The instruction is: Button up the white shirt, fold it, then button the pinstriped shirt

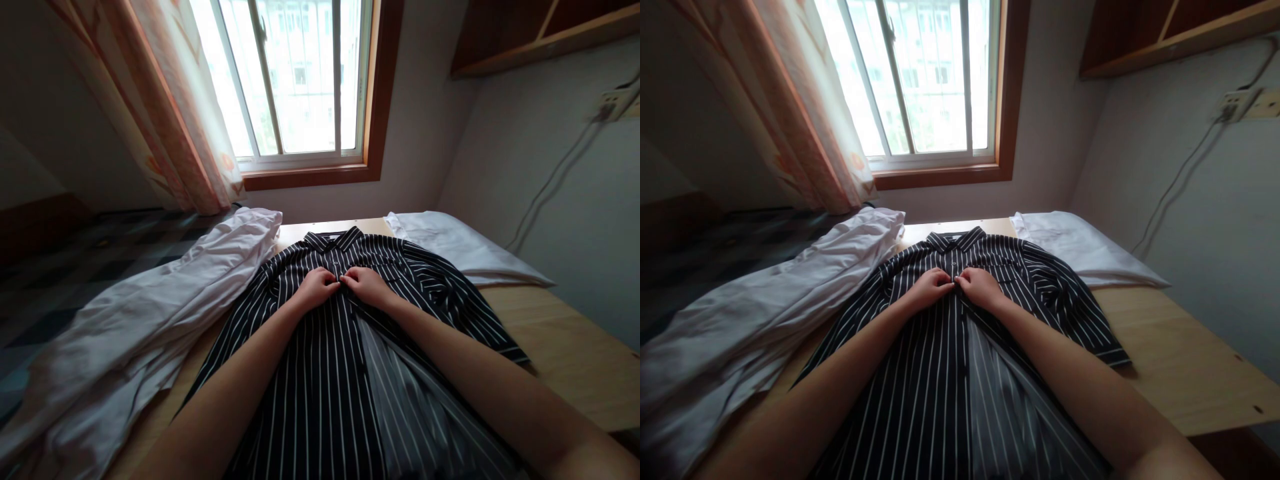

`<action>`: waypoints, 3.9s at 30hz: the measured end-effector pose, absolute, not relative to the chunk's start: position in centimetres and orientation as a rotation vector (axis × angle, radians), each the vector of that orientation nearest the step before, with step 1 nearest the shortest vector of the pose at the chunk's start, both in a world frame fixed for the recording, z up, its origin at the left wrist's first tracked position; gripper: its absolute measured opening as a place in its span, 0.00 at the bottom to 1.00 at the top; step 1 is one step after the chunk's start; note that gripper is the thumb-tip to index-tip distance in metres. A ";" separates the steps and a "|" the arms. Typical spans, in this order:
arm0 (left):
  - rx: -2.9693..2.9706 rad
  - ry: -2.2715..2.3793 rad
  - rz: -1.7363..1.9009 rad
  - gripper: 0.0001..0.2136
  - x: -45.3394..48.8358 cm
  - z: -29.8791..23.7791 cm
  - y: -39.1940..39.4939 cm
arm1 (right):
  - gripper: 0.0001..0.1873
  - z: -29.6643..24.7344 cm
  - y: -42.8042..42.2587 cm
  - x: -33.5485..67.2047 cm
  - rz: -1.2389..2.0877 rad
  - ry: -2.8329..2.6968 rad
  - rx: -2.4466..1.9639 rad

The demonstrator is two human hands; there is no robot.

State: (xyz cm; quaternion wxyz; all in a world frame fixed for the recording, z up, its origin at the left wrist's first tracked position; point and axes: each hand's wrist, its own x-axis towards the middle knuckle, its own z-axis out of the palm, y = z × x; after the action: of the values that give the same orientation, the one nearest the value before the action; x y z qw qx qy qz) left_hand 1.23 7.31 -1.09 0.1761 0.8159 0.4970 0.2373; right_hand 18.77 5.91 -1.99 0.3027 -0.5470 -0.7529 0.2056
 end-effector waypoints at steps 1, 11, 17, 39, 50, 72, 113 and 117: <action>2.273 1.418 0.699 0.06 1.2 -1.0 7.3 | 0.13 -2.0 5.9 18.8 0.565 -1.987 -1.439; 2.303 1.561 1.073 0.10 1.1 -0.5 6.5 | 0.13 -0.7 5.3 19.7 0.547 -1.749 -1.290; 2.606 1.429 0.570 0.20 1.8 -1.3 6.5 | 0.15 -1.4 5.9 20.4 0.269 -1.900 -1.421; 2.540 1.576 0.061 0.33 1.1 -0.4 4.8 | 0.38 -2.6 5.6 20.5 0.293 -2.271 -1.900; 2.535 1.575 0.026 0.33 1.1 0.0 4.7 | 0.42 -2.8 5.3 20.6 0.259 -2.288 -1.893; 2.555 1.597 0.043 0.33 0.6 -0.7 9.1 | 0.39 -2.9 9.8 20.4 0.299 -2.291 -1.878; 2.433 1.517 0.576 0.06 2.1 0.5 3.4 | 0.12 1.7 4.0 21.1 0.521 -2.330 -1.487; 2.494 1.501 0.568 0.06 1.9 0.1 2.9 | 0.13 1.4 3.8 20.9 0.589 -2.330 -1.544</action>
State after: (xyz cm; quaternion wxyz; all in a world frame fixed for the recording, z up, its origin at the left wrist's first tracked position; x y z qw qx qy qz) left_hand 1.87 2.95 0.08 0.0878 0.8376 0.5042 0.1909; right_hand 20.88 3.75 1.42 0.1421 -0.5350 -0.8075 0.2040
